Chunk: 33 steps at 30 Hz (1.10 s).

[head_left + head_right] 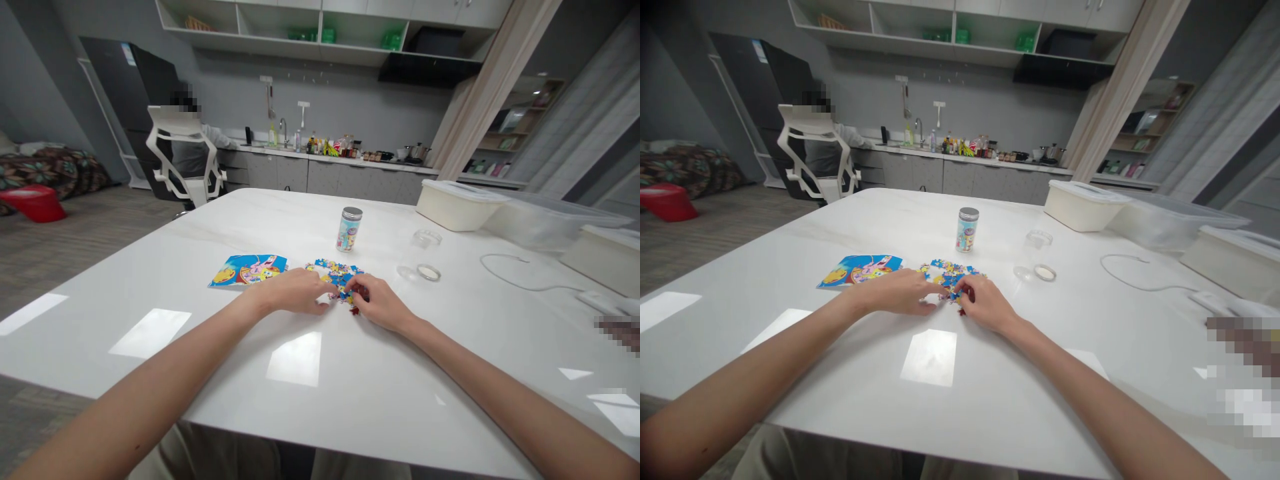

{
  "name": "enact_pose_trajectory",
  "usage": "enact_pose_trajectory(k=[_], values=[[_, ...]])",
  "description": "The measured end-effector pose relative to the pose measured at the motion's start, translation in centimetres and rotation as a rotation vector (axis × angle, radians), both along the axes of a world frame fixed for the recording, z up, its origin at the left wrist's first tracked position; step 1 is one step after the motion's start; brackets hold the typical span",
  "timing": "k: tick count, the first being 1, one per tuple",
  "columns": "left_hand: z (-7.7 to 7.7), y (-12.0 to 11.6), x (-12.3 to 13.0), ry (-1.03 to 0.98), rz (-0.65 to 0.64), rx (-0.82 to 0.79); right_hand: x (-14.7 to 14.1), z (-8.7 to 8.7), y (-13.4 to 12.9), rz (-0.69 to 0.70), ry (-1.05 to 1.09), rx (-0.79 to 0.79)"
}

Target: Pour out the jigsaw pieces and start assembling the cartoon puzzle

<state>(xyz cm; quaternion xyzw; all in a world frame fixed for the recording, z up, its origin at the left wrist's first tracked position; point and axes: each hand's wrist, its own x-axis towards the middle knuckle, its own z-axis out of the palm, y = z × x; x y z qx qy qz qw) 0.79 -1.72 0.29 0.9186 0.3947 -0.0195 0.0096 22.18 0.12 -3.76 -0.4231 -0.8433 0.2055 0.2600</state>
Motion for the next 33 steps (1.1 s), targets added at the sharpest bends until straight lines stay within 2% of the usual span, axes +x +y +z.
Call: enact_pose_trajectory(k=[4,11,19,27,33], values=[[-0.2,0.1,0.0,-0.009,-0.006,-0.005,0.1,-0.4,0.3,0.007,0.006,0.017],[-1.9,0.7,0.6,-0.022,-0.039,0.086,0.2,-0.7,0.5,0.016,0.026,0.038],[-1.0,0.5,0.4,0.03,-0.019,0.16,0.5,-0.7,0.6,0.042,0.039,0.072],[-1.8,0.7,1.0,0.014,0.042,0.179,0.1,-0.6,0.4,0.058,0.008,0.096],[-1.7,0.5,1.3,0.03,0.056,0.196,0.0,-0.5,0.3,0.059,0.012,0.098]])
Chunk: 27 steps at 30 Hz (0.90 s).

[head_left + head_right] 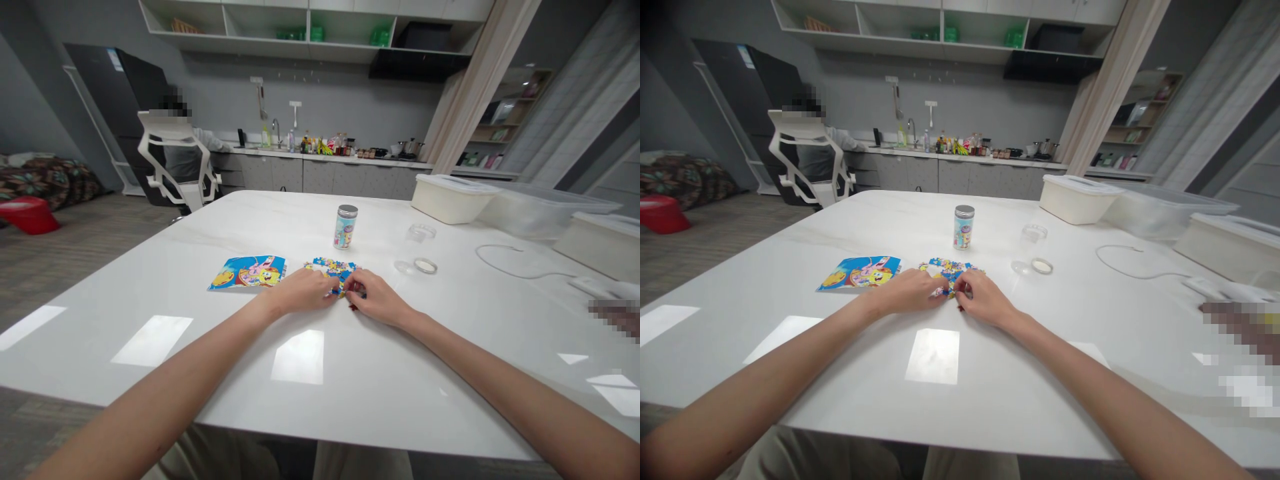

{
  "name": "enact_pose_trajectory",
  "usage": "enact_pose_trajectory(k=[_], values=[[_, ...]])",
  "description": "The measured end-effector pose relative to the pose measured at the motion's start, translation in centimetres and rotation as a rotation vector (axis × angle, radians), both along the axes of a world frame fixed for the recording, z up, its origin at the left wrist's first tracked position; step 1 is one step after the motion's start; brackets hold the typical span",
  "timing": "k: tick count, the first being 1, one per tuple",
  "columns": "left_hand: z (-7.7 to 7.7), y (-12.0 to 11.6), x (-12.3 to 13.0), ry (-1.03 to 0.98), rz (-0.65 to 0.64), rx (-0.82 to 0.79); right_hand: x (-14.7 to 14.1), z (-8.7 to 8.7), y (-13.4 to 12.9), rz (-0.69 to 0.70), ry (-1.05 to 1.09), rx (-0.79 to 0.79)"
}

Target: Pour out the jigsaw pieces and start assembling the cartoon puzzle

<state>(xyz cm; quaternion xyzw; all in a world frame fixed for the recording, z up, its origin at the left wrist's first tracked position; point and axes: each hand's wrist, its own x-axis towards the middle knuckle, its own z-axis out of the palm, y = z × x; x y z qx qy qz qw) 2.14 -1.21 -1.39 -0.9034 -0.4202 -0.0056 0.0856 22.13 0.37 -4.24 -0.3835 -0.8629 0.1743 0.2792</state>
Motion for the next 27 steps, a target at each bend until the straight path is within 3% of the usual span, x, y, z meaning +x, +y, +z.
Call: enact_pose_trajectory(k=[14,23,27], values=[[0.19,0.12,-0.8,-0.071,-0.144,-0.104,-0.01,0.28,-0.36,-0.067,0.069,-0.063],[0.33,0.13,-0.61,-0.006,0.011,-0.048,-0.08,0.29,-0.34,-0.059,0.039,-0.058],[0.27,0.1,-0.45,-0.024,0.018,-0.055,-0.13,0.46,-0.42,-0.042,0.033,-0.037]])
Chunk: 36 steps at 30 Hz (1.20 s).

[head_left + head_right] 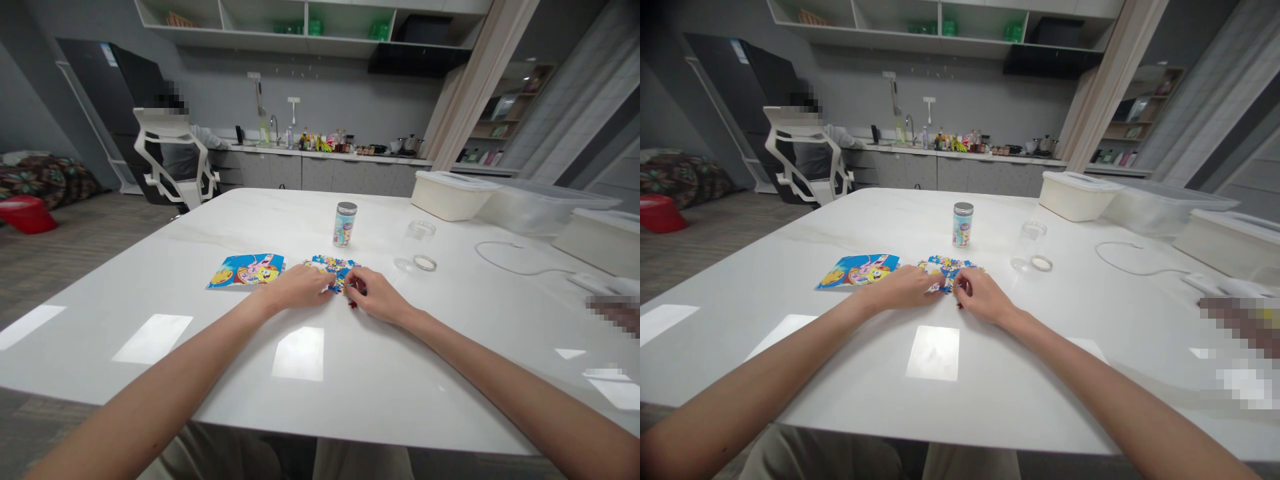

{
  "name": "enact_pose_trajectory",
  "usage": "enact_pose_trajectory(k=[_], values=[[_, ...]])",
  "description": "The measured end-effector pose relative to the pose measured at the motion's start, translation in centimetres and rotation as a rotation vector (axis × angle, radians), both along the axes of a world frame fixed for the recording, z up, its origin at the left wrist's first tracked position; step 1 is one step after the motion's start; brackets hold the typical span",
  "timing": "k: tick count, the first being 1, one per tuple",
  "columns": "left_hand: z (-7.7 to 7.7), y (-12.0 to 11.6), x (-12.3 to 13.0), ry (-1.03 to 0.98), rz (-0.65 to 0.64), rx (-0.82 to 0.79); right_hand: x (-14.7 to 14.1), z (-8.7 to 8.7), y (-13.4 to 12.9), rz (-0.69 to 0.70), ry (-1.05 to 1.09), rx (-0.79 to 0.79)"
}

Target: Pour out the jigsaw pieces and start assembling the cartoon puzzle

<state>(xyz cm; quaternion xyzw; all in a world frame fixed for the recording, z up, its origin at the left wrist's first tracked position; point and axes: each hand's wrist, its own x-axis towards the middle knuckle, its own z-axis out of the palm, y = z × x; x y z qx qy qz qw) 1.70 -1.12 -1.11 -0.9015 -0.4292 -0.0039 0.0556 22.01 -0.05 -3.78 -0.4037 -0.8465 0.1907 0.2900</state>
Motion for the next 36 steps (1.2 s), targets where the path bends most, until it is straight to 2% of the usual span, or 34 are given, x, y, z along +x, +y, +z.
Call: enact_pose_trajectory(k=[7,15,18,26,31,34,36], values=[[0.1,-0.3,0.0,-0.046,-0.134,-0.078,0.1,-0.1,0.1,0.01,-0.03,0.031],[0.1,-0.1,0.3,0.008,0.014,-0.028,0.1,-0.4,0.2,0.002,-0.015,-0.027],[0.1,0.0,0.2,0.025,0.026,-0.016,0.1,-0.5,0.2,0.007,-0.01,-0.031],[-0.2,-0.1,0.2,0.0,-0.136,0.008,0.1,-0.3,0.1,0.026,0.033,-0.087],[-0.1,0.1,-0.2,0.013,-0.096,0.027,0.1,-0.2,0.1,0.039,0.068,-0.099],[0.2,0.2,-0.5,0.047,-0.035,0.047,0.1,-0.3,0.1,0.029,0.09,-0.064],[0.5,0.3,-0.7,0.056,0.007,0.062,0.1,-0.4,0.2,0.027,0.119,-0.098]])
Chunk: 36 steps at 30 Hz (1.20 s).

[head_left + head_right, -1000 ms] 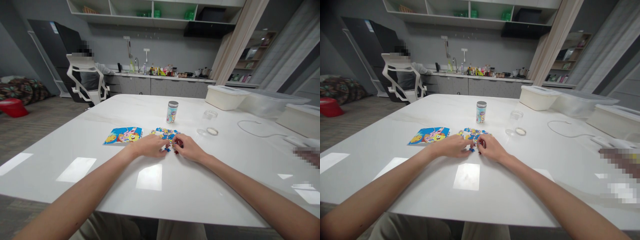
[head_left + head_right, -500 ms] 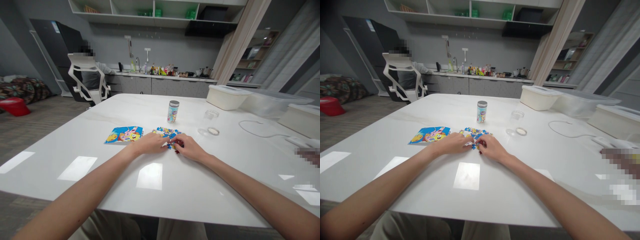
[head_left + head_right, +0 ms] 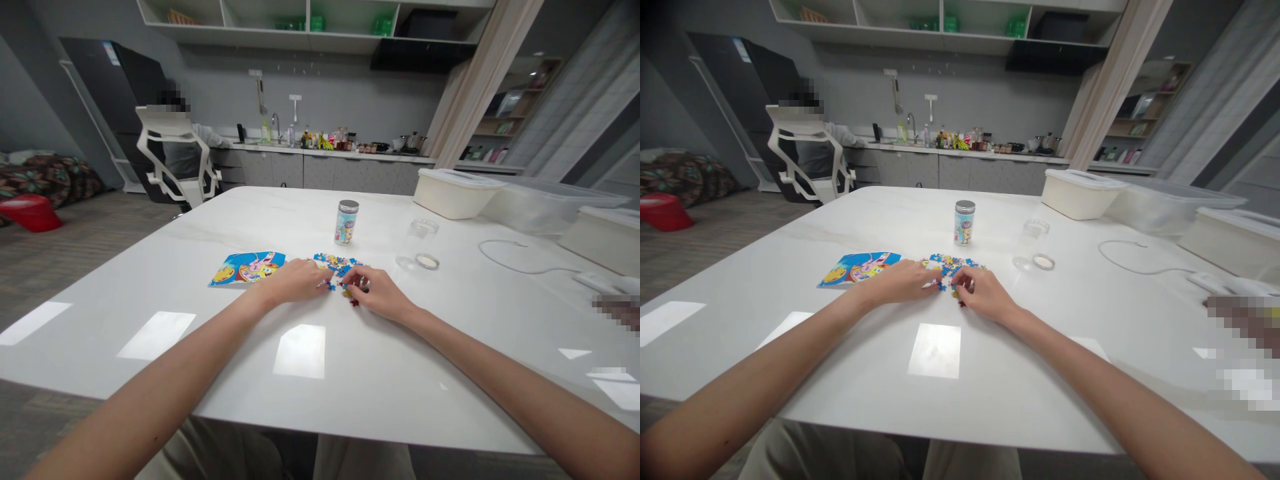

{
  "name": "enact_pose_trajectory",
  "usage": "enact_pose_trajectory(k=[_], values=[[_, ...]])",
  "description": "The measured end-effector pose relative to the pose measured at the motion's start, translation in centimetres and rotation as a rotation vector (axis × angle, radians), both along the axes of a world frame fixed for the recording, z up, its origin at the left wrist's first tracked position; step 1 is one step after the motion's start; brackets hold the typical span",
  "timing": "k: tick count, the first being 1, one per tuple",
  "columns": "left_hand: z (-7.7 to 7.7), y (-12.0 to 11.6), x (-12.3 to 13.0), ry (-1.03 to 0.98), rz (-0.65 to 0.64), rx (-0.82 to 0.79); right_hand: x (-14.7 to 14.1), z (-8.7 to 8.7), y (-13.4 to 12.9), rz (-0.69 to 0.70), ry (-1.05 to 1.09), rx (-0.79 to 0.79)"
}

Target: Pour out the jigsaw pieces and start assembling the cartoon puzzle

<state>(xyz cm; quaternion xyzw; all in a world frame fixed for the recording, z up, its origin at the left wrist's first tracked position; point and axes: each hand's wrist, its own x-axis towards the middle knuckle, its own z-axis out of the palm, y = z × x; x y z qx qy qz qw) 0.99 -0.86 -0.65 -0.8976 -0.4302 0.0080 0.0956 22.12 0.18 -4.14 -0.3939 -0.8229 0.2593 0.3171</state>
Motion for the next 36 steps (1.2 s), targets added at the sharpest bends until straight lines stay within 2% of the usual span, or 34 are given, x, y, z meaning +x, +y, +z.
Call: enact_pose_trajectory(k=[4,8,11,27,30,33,36], values=[[0.2,-0.1,0.1,-0.071,0.015,-0.029,-0.1,-0.1,0.2,0.001,0.051,-0.082],[-0.1,-0.3,0.5,-0.171,-0.079,-0.07,-0.2,-0.1,0.1,0.002,0.061,-0.077],[-0.3,-0.4,0.7,-0.162,-0.126,-0.06,-0.2,0.0,0.0,0.019,0.081,-0.076],[-0.7,-0.2,0.5,-0.173,-0.194,-0.091,0.2,0.7,-0.1,0.146,0.019,-0.096],[-0.6,-0.3,0.6,-0.179,-0.203,-0.104,0.8,1.4,0.0,0.209,-0.052,-0.015],[-0.3,-0.4,0.7,-0.179,-0.219,-0.134,1.8,2.1,0.2,0.36,-0.201,0.145],[-0.3,-0.5,0.7,-0.181,-0.234,-0.158,2.6,2.2,0.6,0.463,-0.314,0.206]])
